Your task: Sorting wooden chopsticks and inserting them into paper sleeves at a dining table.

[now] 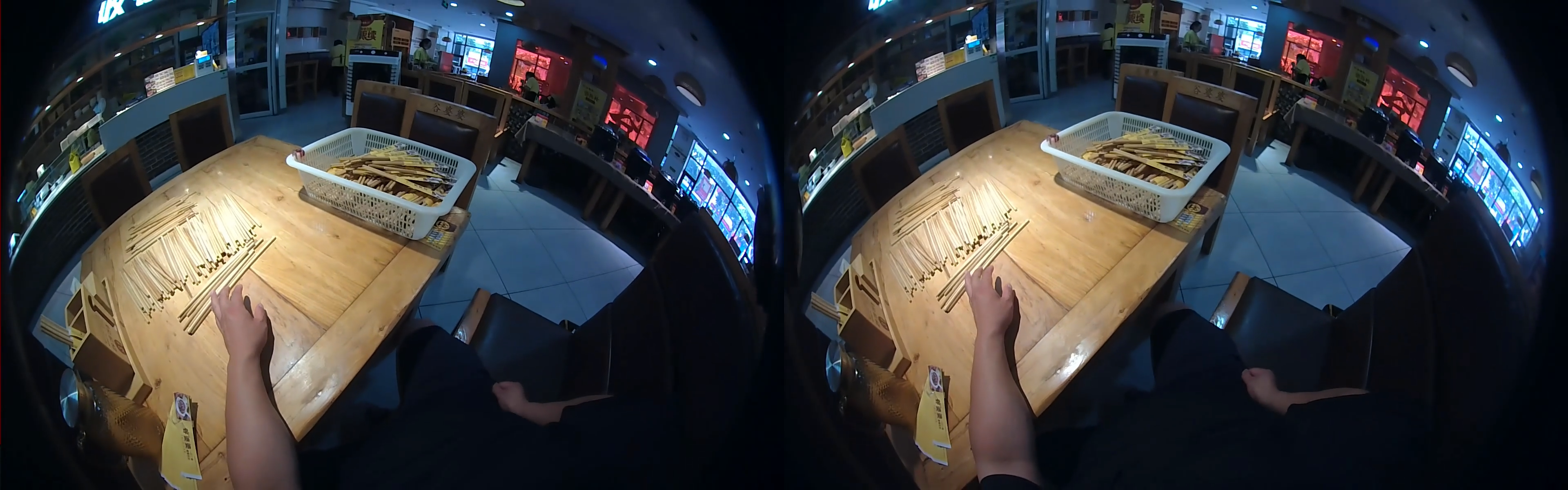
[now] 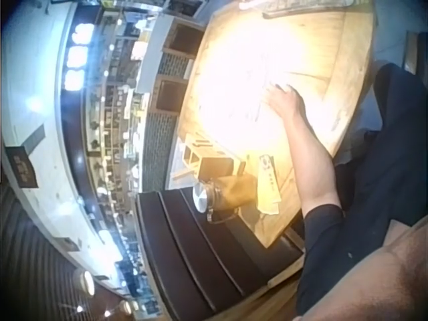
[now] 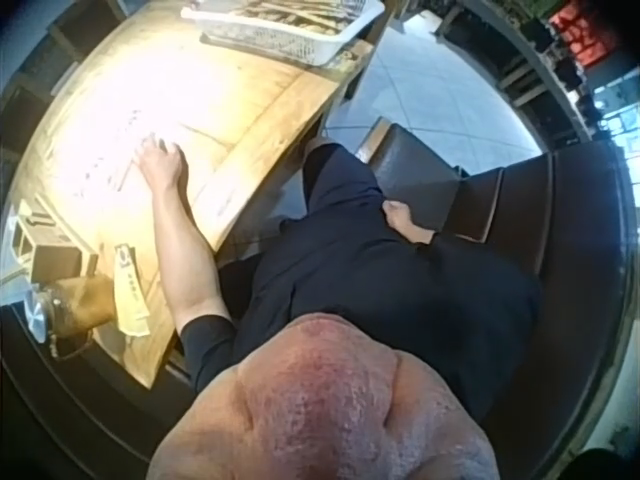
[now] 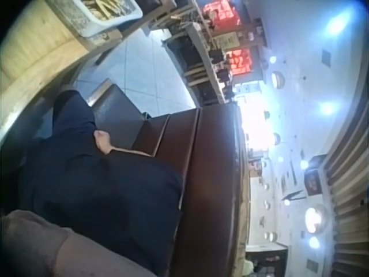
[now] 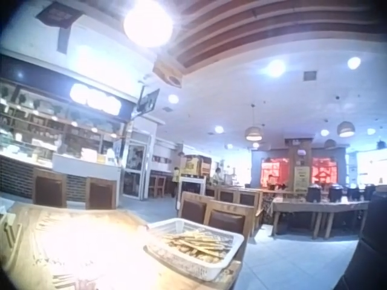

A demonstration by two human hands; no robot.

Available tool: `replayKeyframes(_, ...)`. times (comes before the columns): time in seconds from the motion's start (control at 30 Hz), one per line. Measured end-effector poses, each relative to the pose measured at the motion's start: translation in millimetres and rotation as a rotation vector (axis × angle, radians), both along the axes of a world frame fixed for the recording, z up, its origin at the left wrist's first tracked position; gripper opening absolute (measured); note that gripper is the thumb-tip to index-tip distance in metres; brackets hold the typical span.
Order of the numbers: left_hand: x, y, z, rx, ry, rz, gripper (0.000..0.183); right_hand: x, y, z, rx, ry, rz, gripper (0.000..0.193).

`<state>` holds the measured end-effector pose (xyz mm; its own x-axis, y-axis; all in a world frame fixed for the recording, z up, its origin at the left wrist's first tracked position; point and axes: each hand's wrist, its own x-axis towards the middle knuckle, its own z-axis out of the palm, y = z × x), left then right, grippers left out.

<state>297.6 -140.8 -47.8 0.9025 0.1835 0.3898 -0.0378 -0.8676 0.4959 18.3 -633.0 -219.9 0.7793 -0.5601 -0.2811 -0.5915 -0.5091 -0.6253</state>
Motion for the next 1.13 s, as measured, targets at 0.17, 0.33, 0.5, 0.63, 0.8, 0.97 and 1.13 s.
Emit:
replayKeyframes(0.17, -2.3, 0.4, -0.5, 0.003, 0.011, -0.002, 0.055, 3.3, 0.1, 2.0, -0.037, -0.175, 0.088, 0.020)
replayKeyframes(0.33, -0.1, 2.7, -5.5, -0.016, 0.021, 0.013, 0.054, 3.7, 2.1, 11.2, 0.092, -0.087, 0.104, 0.015)
replayKeyframes(0.5, 1.8, -0.2, -1.0, -0.031, 0.015, 0.000, 0.054, 15.0, -24.7, -49.6, -0.002, 0.260, 0.140, 0.030)
replayKeyframes(0.63, -2.9, 4.5, -4.1, -0.043, 0.007, 0.003, 0.053, 26.2, -23.7, -52.2, -0.060, 0.188, 0.292, 0.036)
replayKeyframes(0.8, 3.2, 4.5, -8.2, -0.027, -0.004, -0.009, 0.053, 37.2, -20.5, -48.8, 0.374, 0.335, -0.161, 0.040)
replayKeyframes(0.97, 2.2, 11.0, -14.6, -0.058, -0.008, -0.032, 0.053, 50.0, -22.0, 10.1, 0.085, 0.507, 0.236, 0.040)
replayKeyframes(1.13, 5.3, 12.3, -15.7, -0.068, 0.012, -0.031, 0.054, 58.7, -40.6, 9.6, -0.268, 0.768, 0.744, 0.047)
